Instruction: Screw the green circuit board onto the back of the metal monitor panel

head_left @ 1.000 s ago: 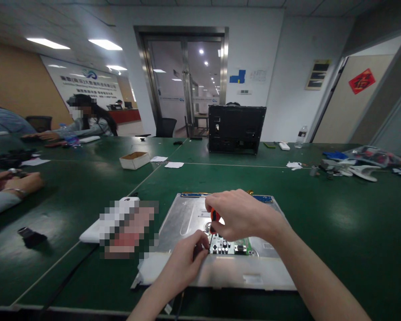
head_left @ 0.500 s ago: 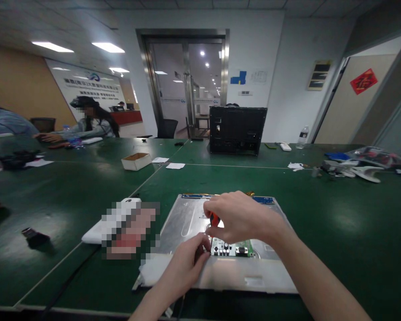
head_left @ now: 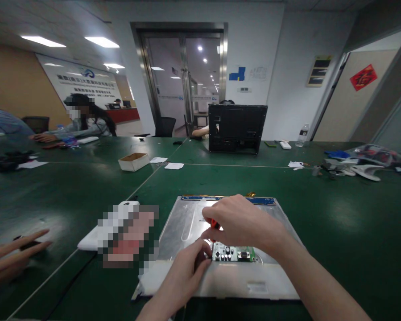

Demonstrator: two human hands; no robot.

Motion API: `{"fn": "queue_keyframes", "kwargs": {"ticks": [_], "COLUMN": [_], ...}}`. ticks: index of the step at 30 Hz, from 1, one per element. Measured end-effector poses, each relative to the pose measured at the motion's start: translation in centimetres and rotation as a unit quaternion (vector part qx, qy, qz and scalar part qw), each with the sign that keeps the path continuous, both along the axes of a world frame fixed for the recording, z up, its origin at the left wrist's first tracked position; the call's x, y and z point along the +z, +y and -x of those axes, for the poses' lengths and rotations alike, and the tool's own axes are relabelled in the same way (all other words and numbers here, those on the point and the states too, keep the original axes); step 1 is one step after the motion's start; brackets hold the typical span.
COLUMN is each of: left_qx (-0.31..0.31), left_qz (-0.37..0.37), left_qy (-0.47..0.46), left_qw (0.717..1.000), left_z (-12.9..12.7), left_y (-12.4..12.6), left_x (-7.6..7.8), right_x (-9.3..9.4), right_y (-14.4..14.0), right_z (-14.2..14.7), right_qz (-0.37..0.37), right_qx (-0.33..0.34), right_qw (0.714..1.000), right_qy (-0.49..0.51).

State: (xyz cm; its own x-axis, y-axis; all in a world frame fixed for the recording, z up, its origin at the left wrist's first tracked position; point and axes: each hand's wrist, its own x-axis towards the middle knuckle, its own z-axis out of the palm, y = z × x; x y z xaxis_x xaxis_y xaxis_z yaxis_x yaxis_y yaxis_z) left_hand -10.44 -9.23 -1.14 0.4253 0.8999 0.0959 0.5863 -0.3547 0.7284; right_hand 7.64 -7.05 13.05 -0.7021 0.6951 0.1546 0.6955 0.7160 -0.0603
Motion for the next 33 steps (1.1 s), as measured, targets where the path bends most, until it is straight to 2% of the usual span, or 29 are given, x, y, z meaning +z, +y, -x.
{"fn": "queue_keyframes", "kwargs": {"ticks": [6,13,15,21,26,29,33], "left_qx": [-0.023,-0.008,-0.003,-0.009,-0.002,0.005,0.009], "left_qz": [-0.013,-0.019,-0.020,-0.011,-0.006,-0.007,-0.020], "left_qy": [-0.018,-0.001,-0.001,0.006,0.009,0.005,-0.015], "left_qw": [0.999,1.000,1.000,1.000,1.000,1.000,1.000], "left_z": [0.1,-0.1,-0.1,-0.2,-0.3,-0.5,-0.5], "left_y": [0.0,0.1,0.1,0.1,0.0,0.0,0.0], "left_x": [-0.2,-0.3,-0.2,0.3,0.7,0.6,0.3], "right_x": [0.1,-0.5,-0.4,0.2,-0.3,-0.5,-0.3], "right_y": [-0.5,-0.2,-0.2,0.0,0.6,0.5,-0.2], "right_z": [-0.4,0.7,0.6,-0.7,0.1,0.4,-0.1], "right_qz": [0.018,-0.040,-0.028,0.037,-0.013,-0.015,0.011], "right_qx": [0.028,-0.025,-0.028,0.027,-0.017,-0.031,0.030], "right_qw": [0.999,0.999,0.999,0.999,1.000,0.999,0.999], "right_qy": [-0.006,-0.019,-0.018,-0.004,-0.008,-0.011,0.009]}}
